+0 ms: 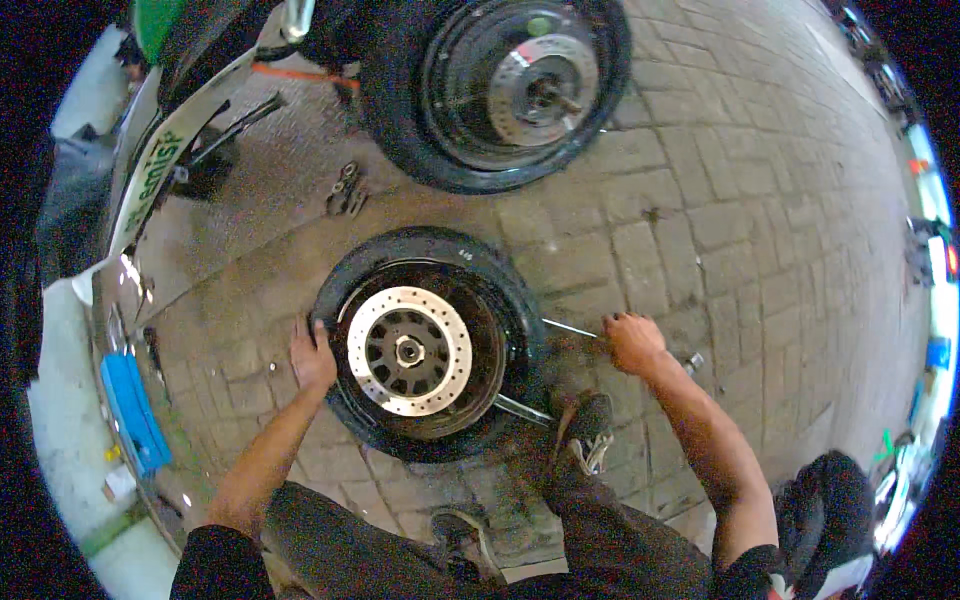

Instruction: The person works on a scooter wheel by hand and using a tool. The person removes a tire from a wheel hub and then uses a screwdriver to pry and work on the rim and tire.

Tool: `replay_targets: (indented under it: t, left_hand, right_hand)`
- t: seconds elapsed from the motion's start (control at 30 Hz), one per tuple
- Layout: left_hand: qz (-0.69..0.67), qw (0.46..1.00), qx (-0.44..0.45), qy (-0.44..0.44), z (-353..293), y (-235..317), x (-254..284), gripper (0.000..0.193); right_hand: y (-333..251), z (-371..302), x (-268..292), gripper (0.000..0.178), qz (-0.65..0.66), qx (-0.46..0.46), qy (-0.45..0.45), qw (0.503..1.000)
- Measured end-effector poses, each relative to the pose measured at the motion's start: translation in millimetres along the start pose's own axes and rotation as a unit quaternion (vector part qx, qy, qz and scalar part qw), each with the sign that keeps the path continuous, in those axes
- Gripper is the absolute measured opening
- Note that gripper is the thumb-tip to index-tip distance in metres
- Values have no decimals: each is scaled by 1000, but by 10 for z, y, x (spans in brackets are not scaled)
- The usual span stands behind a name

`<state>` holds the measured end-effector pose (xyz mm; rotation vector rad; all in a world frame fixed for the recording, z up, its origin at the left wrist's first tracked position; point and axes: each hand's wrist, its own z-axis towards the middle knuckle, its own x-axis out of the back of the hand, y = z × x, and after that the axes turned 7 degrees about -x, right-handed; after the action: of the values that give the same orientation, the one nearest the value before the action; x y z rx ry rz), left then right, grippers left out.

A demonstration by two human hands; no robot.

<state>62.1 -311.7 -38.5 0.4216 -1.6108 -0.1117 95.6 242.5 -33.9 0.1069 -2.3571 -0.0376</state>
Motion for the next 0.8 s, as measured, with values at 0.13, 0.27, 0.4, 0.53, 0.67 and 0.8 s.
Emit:
replay_targets:
  t: [0.13, 0.27, 0.4, 0.53, 0.67, 0.8]
  left_hand:
    - [10, 1000, 29, -5, -20, 20, 15, 62]
    - [-14, 998, 57, -16, -50, 68, 62, 64]
    - [-25, 999, 38, -12, -49, 133, 110, 72]
    - [57, 993, 86, -54, -33, 154, 85, 85]
    - [27, 998, 50, -15, -23, 116, 54, 87]
    - [-35, 999, -4, -29, 9, 119, 183, 80]
  right_hand:
    - [204, 255, 399, 57, -36, 89, -58, 994]
    - [456, 731, 542, 62, -83, 185, -73, 976]
    - [883, 1197, 663, 55, -137, 185, -106, 967]
    - [1404, 1139, 1274, 40, -252, 73, -88, 961]
    - [1153, 692, 2091, 35, -104, 140, -29, 984]
    - [366, -35, 2815, 41, 7, 173, 140, 975]
